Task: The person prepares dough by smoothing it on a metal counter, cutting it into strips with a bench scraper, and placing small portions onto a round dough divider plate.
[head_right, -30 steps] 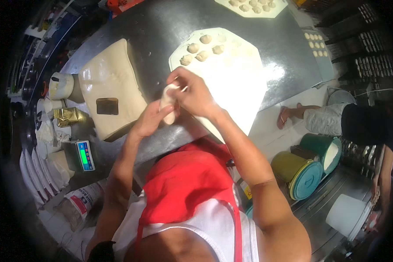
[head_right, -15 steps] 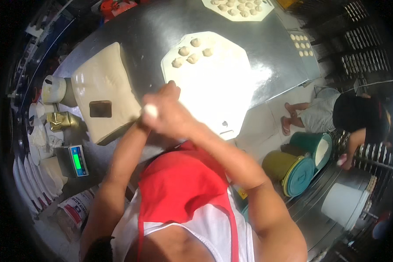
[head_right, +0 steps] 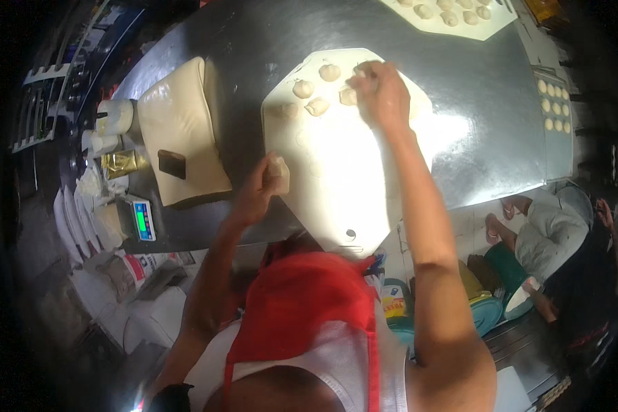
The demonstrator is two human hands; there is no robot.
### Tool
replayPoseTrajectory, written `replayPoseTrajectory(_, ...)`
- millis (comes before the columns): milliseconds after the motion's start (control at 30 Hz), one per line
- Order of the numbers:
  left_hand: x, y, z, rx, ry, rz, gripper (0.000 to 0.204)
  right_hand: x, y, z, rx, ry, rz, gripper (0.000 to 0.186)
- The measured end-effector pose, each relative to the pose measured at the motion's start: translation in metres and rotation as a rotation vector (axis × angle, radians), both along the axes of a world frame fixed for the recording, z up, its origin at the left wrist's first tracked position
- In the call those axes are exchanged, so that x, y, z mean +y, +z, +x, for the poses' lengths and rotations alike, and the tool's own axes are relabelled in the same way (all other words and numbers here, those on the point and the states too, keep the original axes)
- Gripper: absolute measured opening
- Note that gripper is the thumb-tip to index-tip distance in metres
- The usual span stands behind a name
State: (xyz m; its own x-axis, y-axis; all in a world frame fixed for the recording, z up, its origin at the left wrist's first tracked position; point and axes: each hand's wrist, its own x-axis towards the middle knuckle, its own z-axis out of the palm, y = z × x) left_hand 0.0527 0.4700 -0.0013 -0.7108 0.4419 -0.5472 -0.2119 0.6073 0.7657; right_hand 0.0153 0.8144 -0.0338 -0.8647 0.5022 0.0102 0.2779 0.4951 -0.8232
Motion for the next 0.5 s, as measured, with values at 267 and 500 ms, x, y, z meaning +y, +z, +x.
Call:
replayPoseTrajectory(267, 0.029, 0.036, -0.019, 0.067, -0.014, 0.15, 0.065, -0.019, -0.001, 0.008, 0.045, 0.122, 0.251, 0.029)
replayPoseTrajectory(500, 0.017, 0.058, -0.041, -0.017, -0.059, 0.297, 0.06, -0.133, 0.103, 0.062, 0.028, 0.506, -0.294, 0.026)
